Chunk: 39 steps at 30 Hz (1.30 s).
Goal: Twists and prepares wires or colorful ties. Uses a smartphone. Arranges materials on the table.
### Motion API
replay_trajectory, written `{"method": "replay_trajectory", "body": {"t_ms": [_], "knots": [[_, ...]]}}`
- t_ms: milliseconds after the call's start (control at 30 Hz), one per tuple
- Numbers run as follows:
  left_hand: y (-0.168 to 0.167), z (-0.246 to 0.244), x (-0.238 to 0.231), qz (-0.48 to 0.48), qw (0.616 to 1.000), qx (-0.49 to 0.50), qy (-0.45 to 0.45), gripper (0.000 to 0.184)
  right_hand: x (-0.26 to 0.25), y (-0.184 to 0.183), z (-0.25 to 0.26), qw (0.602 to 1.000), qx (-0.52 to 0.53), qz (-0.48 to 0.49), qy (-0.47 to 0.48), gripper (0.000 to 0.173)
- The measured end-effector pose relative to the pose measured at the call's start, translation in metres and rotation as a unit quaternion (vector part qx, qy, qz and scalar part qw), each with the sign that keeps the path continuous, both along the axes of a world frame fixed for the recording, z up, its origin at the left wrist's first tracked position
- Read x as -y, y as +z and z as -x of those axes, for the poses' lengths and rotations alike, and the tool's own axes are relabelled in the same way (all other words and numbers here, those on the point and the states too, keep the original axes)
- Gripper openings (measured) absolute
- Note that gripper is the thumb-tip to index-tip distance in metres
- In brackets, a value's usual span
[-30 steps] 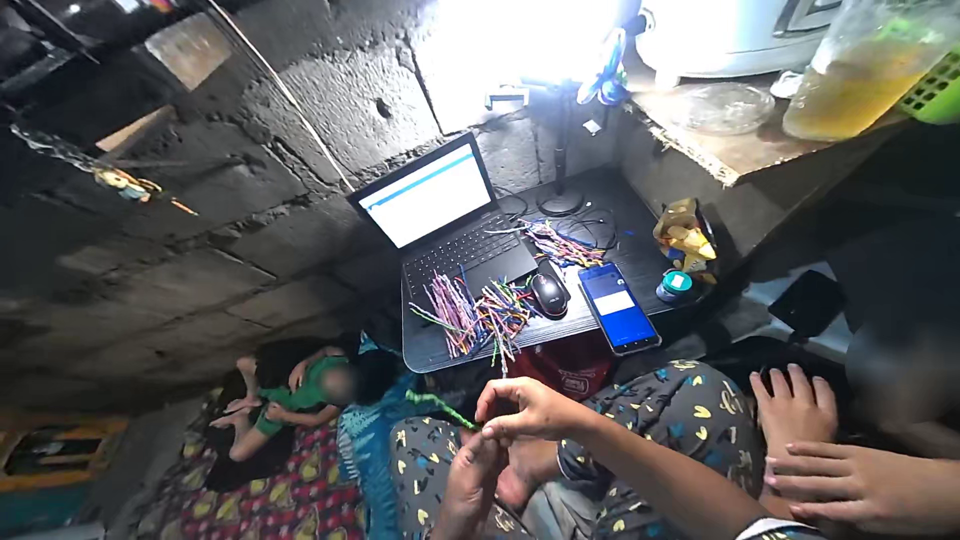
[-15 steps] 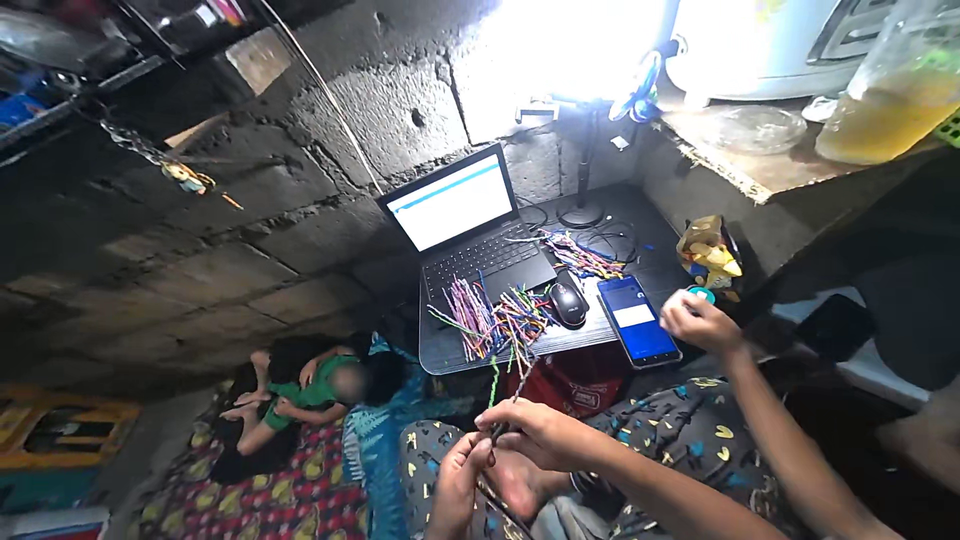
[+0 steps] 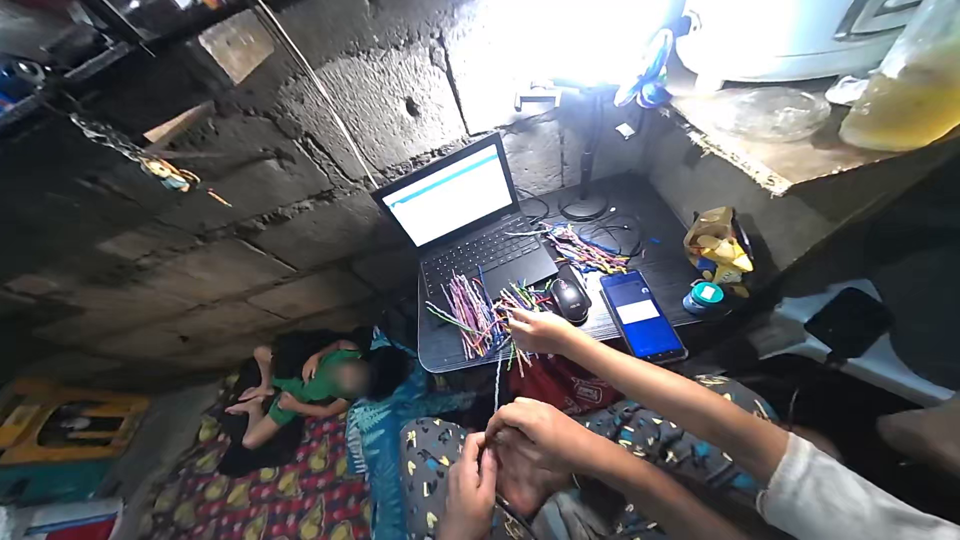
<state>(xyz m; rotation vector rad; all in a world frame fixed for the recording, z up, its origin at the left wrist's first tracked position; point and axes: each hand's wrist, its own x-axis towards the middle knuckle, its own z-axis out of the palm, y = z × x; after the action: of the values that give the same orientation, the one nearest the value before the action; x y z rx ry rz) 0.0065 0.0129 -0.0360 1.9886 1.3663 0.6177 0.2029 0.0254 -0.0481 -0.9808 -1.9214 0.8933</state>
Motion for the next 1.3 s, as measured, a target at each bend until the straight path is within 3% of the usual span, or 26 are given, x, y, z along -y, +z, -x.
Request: {"method": "replay_trajectory", "body": {"t_ms": [167, 300, 433, 567, 633, 700, 767, 867, 967, 1100, 1200, 1300], "knots": [[0.011, 0.016, -0.008, 0.211, 0.967, 0.142, -0.018, 0.028, -0.008, -0.012, -0.010, 0.992, 0.021, -0.120, 0.043, 0.023], [0.015, 0.023, -0.010, 0.288, 0.939, 0.186, -0.025, 0.021, -0.011, -0.024, -0.003, 0.977, 0.017, -0.214, -0.021, 0.013], [0.018, 0.026, -0.006, 0.325, 0.916, 0.232, -0.035, 0.021, -0.007, -0.022, 0.005, 0.962, 0.039, -0.263, -0.053, 0.014], [0.012, 0.023, -0.003, 0.284, 0.920, 0.271, -0.010, 0.014, -0.006, -0.031, 0.017, 0.943, 0.032, -0.309, -0.116, 0.014], [0.011, 0.020, 0.001, 0.162, 0.968, 0.190, -0.006, 0.014, -0.003, -0.034, 0.026, 0.941, 0.048, -0.295, -0.156, 0.019], [0.007, 0.017, 0.006, -0.040, 0.998, 0.046, 0.005, 0.021, 0.004, -0.032, 0.035, 0.965, 0.036, -0.203, -0.161, 0.024], [-0.001, 0.019, 0.008, -0.153, 0.988, -0.027, 0.006, 0.022, 0.010, -0.020, 0.036, 0.995, -0.002, -0.028, -0.098, 0.032], [0.000, 0.025, 0.013, -0.100, 0.994, -0.041, 0.003, 0.025, 0.006, -0.005, 0.027, 0.991, -0.009, 0.133, -0.005, 0.038], [0.011, 0.031, 0.016, -0.013, 1.000, -0.026, 0.006, 0.025, 0.004, -0.001, 0.024, 0.990, -0.016, 0.140, 0.028, 0.036], [0.018, 0.040, 0.018, -0.001, 1.000, -0.007, -0.006, 0.028, 0.006, 0.011, 0.016, 0.989, 0.004, 0.129, 0.078, 0.034], [0.017, 0.046, 0.021, 0.000, 0.999, 0.004, -0.033, 0.029, 0.013, 0.015, 0.010, 0.991, 0.002, 0.064, 0.116, 0.024], [0.016, 0.051, 0.023, 0.081, 0.992, 0.065, -0.078, 0.027, 0.026, 0.004, 0.013, 0.991, 0.029, -0.107, 0.069, 0.020]]}}
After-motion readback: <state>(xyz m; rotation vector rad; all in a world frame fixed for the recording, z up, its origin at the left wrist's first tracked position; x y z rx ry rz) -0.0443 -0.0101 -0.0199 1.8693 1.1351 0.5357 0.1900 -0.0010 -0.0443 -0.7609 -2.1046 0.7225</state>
